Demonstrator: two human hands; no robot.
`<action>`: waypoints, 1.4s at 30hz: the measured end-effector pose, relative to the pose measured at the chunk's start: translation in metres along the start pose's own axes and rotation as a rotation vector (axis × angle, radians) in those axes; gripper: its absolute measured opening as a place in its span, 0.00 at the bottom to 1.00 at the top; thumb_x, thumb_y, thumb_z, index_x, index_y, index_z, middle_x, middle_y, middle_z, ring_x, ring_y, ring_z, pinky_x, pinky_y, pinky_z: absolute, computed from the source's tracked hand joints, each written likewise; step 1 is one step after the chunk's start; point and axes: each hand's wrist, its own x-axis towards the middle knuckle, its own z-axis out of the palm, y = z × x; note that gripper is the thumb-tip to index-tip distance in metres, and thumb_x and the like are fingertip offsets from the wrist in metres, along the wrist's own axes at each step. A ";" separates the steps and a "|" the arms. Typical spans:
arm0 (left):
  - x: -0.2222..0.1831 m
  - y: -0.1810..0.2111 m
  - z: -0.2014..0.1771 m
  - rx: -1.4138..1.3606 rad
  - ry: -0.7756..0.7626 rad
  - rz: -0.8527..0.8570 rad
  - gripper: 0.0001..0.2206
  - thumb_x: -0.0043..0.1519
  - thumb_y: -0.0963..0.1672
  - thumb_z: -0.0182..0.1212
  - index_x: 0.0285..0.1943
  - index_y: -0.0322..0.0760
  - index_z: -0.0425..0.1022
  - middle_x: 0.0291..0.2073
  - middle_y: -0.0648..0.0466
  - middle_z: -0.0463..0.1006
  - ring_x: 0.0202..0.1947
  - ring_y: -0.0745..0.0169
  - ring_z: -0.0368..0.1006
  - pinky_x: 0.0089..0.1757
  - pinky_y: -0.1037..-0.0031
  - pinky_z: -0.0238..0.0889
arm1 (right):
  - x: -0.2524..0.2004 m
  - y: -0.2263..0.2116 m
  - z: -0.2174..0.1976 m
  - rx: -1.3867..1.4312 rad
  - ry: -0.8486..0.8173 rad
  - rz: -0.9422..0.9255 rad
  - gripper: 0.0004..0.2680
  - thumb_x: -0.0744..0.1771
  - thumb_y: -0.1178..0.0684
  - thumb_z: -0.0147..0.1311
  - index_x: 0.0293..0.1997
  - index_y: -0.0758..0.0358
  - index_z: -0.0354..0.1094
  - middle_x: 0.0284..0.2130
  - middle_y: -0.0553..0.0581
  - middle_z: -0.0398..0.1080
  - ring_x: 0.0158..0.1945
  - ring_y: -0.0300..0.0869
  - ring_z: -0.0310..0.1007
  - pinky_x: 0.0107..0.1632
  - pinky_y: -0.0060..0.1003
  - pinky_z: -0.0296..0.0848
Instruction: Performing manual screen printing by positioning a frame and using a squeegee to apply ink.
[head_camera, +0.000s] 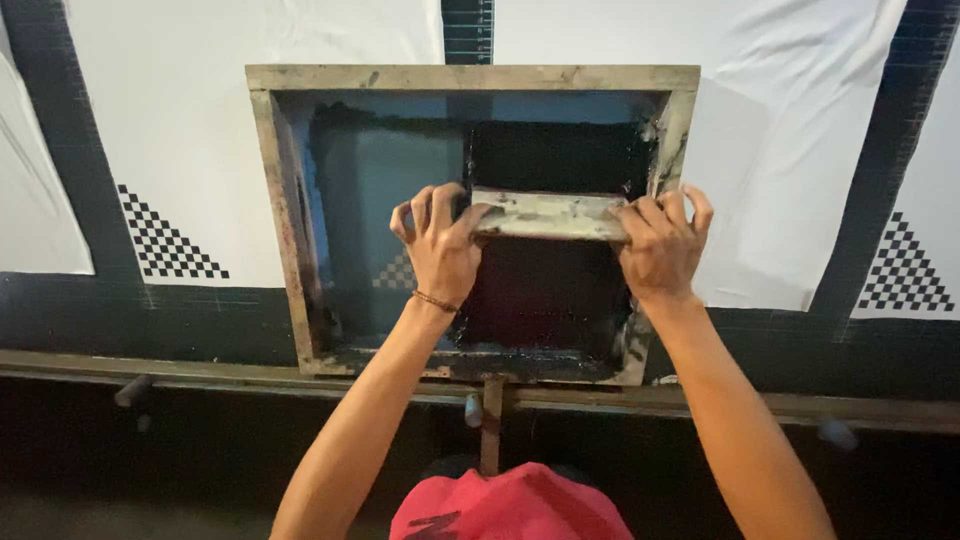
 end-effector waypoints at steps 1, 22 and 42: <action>0.004 -0.004 0.004 0.000 0.003 0.000 0.07 0.53 0.41 0.69 0.32 0.54 0.78 0.45 0.58 0.68 0.53 0.54 0.61 0.54 0.57 0.41 | 0.000 0.008 0.010 -0.001 0.002 -0.001 0.06 0.70 0.53 0.59 0.32 0.51 0.74 0.28 0.49 0.69 0.42 0.42 0.68 0.70 0.46 0.55; -0.022 -0.008 0.029 0.019 -0.010 -0.017 0.07 0.59 0.42 0.65 0.30 0.54 0.77 0.44 0.61 0.69 0.54 0.57 0.62 0.56 0.57 0.41 | 0.001 0.002 0.012 -0.062 -0.011 0.023 0.10 0.72 0.49 0.60 0.31 0.52 0.75 0.28 0.46 0.72 0.41 0.39 0.69 0.71 0.45 0.52; -0.167 0.017 -0.013 -0.107 -0.167 -0.047 0.14 0.55 0.38 0.60 0.43 0.56 0.82 0.48 0.59 0.74 0.54 0.56 0.66 0.57 0.57 0.44 | -0.135 -0.054 -0.035 0.017 -0.164 0.066 0.07 0.66 0.59 0.55 0.38 0.48 0.78 0.32 0.46 0.73 0.40 0.43 0.69 0.69 0.51 0.57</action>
